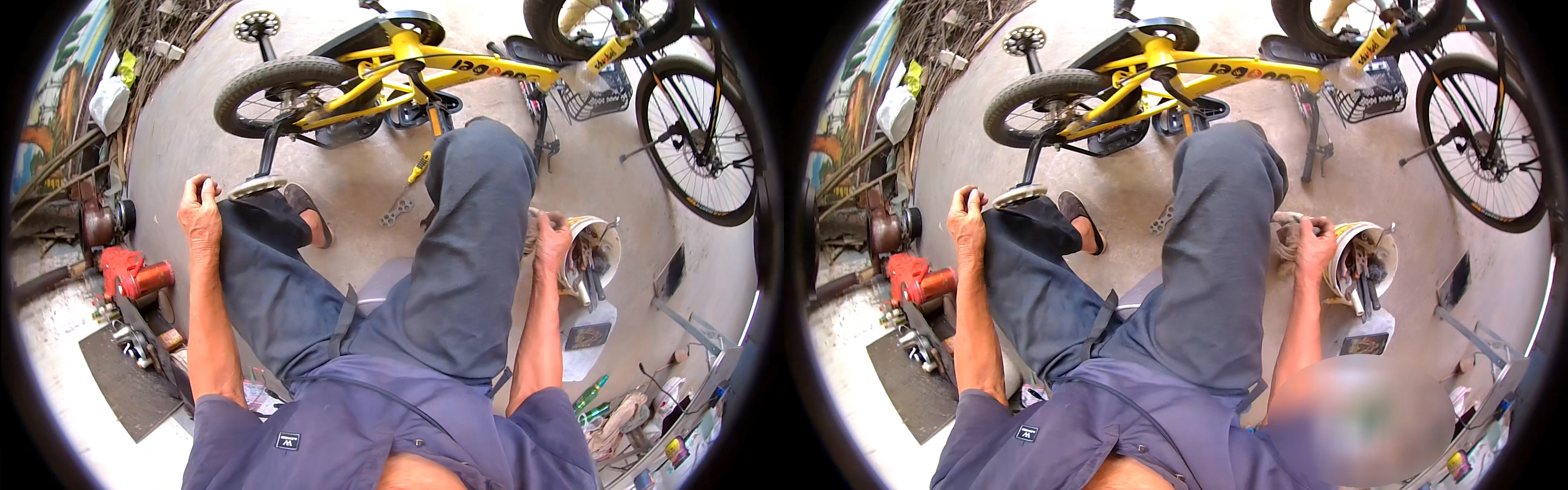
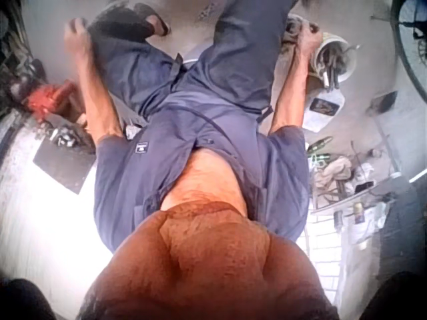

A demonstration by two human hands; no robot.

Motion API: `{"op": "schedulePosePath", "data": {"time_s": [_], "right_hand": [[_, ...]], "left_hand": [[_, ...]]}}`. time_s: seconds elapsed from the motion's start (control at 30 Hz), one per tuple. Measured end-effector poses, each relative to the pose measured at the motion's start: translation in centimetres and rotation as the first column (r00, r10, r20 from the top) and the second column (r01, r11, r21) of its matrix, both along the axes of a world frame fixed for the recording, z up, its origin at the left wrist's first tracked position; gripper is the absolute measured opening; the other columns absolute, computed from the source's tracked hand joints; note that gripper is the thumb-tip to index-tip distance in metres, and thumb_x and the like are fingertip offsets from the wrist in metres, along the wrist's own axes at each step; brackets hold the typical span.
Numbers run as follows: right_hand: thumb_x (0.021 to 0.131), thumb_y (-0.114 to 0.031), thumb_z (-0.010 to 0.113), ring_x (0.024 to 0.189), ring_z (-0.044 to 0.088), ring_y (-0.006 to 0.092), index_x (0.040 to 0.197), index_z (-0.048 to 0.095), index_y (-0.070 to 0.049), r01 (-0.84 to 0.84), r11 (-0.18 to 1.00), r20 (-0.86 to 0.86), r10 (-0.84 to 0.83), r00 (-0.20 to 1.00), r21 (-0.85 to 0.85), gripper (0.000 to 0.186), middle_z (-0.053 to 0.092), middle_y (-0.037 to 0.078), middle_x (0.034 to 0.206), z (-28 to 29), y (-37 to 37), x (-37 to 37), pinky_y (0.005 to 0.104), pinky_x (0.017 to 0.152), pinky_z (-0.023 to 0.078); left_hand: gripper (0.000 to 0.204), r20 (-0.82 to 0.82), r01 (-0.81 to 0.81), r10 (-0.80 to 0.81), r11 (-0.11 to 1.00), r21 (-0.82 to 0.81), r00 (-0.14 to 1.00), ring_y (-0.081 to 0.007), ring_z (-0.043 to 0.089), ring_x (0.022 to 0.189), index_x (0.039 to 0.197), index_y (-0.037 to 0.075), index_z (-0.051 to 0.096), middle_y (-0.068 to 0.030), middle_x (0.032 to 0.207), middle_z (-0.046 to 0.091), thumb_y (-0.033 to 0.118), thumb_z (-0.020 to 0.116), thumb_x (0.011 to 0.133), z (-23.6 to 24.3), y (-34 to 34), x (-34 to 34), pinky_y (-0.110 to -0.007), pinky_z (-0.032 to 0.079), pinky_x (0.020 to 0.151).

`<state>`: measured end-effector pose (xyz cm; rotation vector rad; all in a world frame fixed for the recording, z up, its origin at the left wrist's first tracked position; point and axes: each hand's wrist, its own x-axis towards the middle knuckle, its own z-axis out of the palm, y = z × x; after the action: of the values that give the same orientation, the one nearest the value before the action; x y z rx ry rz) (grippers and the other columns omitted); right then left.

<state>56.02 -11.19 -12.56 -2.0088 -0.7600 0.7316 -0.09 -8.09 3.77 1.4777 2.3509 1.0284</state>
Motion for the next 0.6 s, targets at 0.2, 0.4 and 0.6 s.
{"op": "schedulePosePath", "data": {"time_s": [0.2, 0.4, 0.6], "right_hand": [[0.088, 0.002, 0.064, 0.087, 0.056, 0.0109, 0.123, 0.055, 0.001, 0.027, 0.875, -0.158, 0.057, 0.986, 0.484, 0.036, 0.058, 0.004, 0.105, 14.0, 4.4, -2.6, 0.0244, 0.081, 0.049], [0.092, -0.006, 0.061, 0.109, 0.060, 0.0212, 0.122, 0.056, 0.005, -0.179, 0.557, -0.197, 0.548, 0.813, 0.811, 0.032, 0.061, 0.015, 0.120, 27.0, 8.8, -10.4, 0.0333, 0.097, 0.048], [0.088, -0.003, 0.065, 0.087, 0.064, 0.0117, 0.113, 0.061, 0.000, -0.295, 0.470, -0.426, 0.882, 0.203, 0.832, 0.026, 0.066, 0.008, 0.100, 28.8, 8.9, -22.9, 0.0247, 0.077, 0.054]], "left_hand": [[0.021, 0.153, 0.056, -0.096, 0.967, 0.251, 0.983, -0.0145, 0.065, 0.091, 0.112, 0.000, 0.060, -0.0075, 0.096, 0.066, 0.007, 0.062, 0.093, 3.0, -2.9, 6.1, -0.027, 0.052, 0.082], [0.059, 0.647, 0.295, -0.395, 0.918, 0.264, 0.652, -0.0240, 0.054, 0.120, 0.139, 0.003, 0.044, -0.0162, 0.132, 0.053, 0.031, 0.064, 0.091, 6.2, -3.8, 13.2, -0.035, 0.045, 0.098], [0.082, 0.935, 0.195, -0.355, 0.918, 0.346, 0.012, -0.0257, 0.049, 0.127, 0.146, 0.008, 0.031, -0.0145, 0.142, 0.043, 0.066, 0.048, 0.091, 3.9, -0.2, 15.6, -0.045, 0.045, 0.100]]}}
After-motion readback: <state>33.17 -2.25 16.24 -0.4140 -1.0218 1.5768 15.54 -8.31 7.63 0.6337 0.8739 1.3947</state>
